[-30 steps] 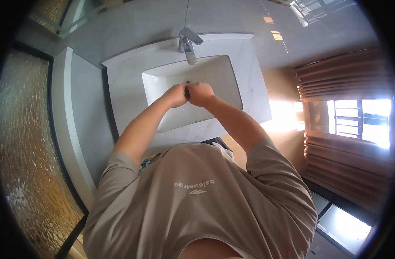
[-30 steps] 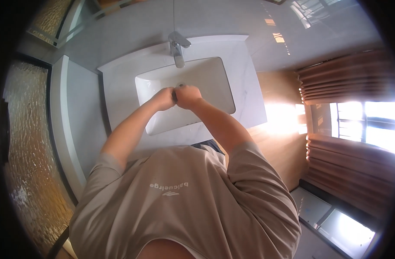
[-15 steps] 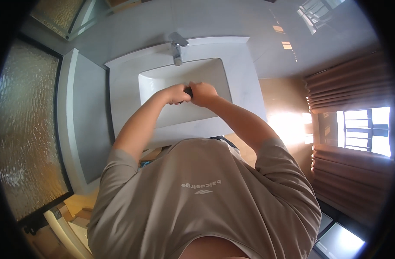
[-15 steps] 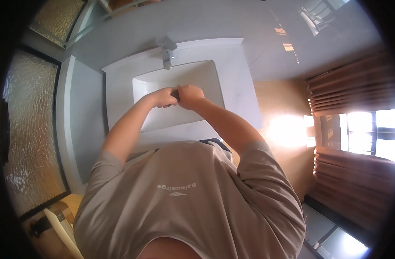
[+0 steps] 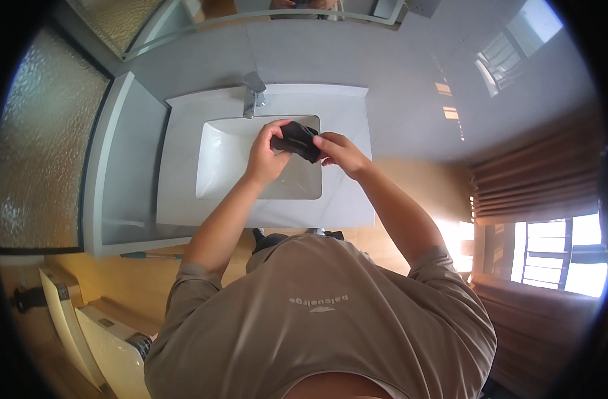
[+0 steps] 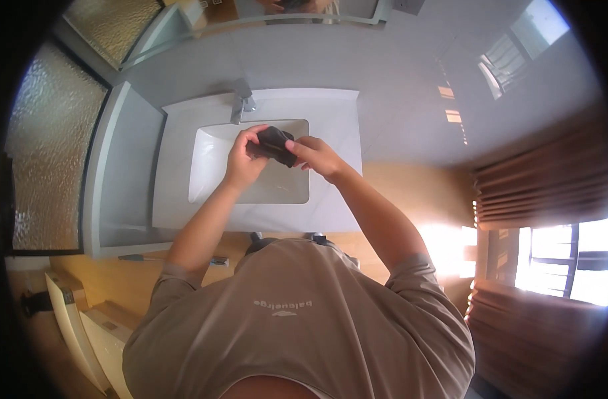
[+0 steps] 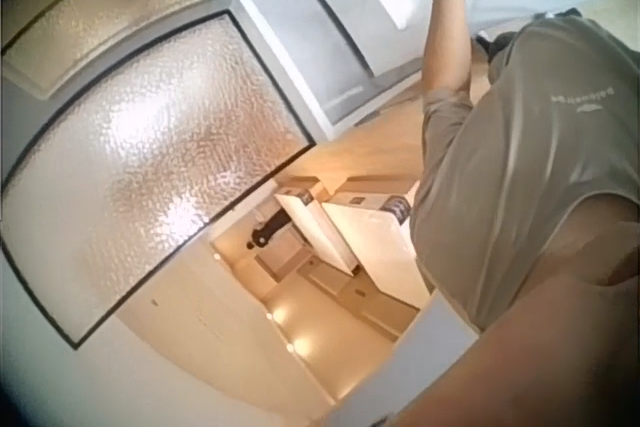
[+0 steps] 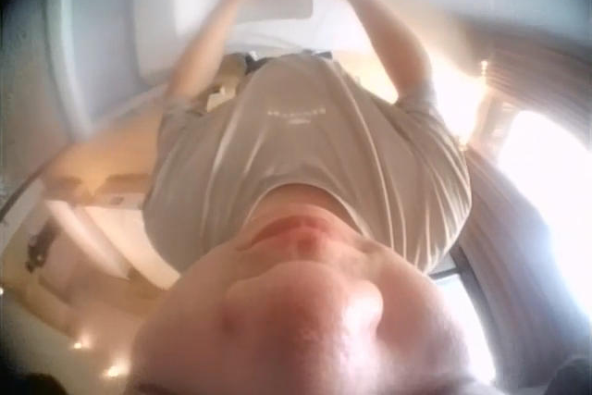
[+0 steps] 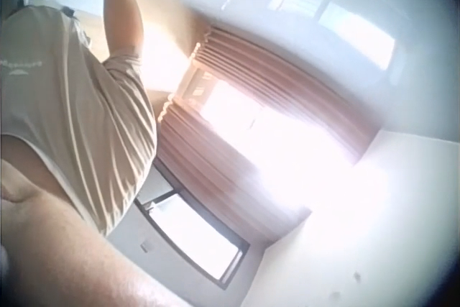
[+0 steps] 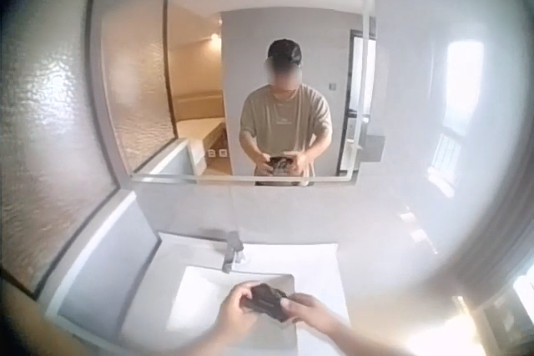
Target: The person washes a dark cloth in the sink, then uses it to wipe the mirror, the faucet, and the vanity surface, and finally cleans the edge of a glass shower door.
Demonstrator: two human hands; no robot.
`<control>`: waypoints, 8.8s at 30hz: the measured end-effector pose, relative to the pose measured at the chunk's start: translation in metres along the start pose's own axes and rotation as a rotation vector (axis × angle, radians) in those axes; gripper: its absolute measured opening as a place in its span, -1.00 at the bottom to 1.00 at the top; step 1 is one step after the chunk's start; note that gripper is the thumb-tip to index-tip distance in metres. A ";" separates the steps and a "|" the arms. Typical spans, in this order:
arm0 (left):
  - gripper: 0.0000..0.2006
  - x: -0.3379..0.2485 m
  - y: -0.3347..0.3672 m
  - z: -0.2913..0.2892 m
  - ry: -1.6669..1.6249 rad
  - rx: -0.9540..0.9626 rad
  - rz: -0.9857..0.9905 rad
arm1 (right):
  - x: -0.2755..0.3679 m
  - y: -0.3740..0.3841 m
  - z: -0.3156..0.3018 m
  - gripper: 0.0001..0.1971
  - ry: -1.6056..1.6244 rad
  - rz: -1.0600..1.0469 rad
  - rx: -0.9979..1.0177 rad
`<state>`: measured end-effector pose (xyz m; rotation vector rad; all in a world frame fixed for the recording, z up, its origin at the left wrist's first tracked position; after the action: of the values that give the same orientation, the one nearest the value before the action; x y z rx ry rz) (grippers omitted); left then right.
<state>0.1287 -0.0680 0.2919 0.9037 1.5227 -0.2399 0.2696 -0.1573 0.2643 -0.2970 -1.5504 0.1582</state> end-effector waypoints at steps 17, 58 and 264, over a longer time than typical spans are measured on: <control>-0.55 -0.084 -0.054 -0.028 0.306 0.037 0.223 | 0.035 -0.021 0.035 -0.63 0.742 -0.135 -0.300; -0.49 0.084 -0.143 0.177 0.754 0.449 0.101 | -0.154 -0.095 -0.015 -0.59 -1.024 -0.297 -0.188; -0.48 0.162 -0.392 -0.314 -0.032 0.038 -1.214 | -0.116 0.278 0.417 -0.17 -1.275 -0.281 0.084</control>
<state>-0.3478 -0.0673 0.0650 -0.1125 1.8694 -1.1365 -0.1241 0.1120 0.0708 0.1566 -2.8125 0.2037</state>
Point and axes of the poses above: each hand's wrist, its own y-axis towards the middle knuckle, its own z-axis out of the palm, x = y × z, the point moved 9 cm from there along y, towards the middle knuckle, and after that the axes turned 3 degrees about x, right-handed, at the moved point
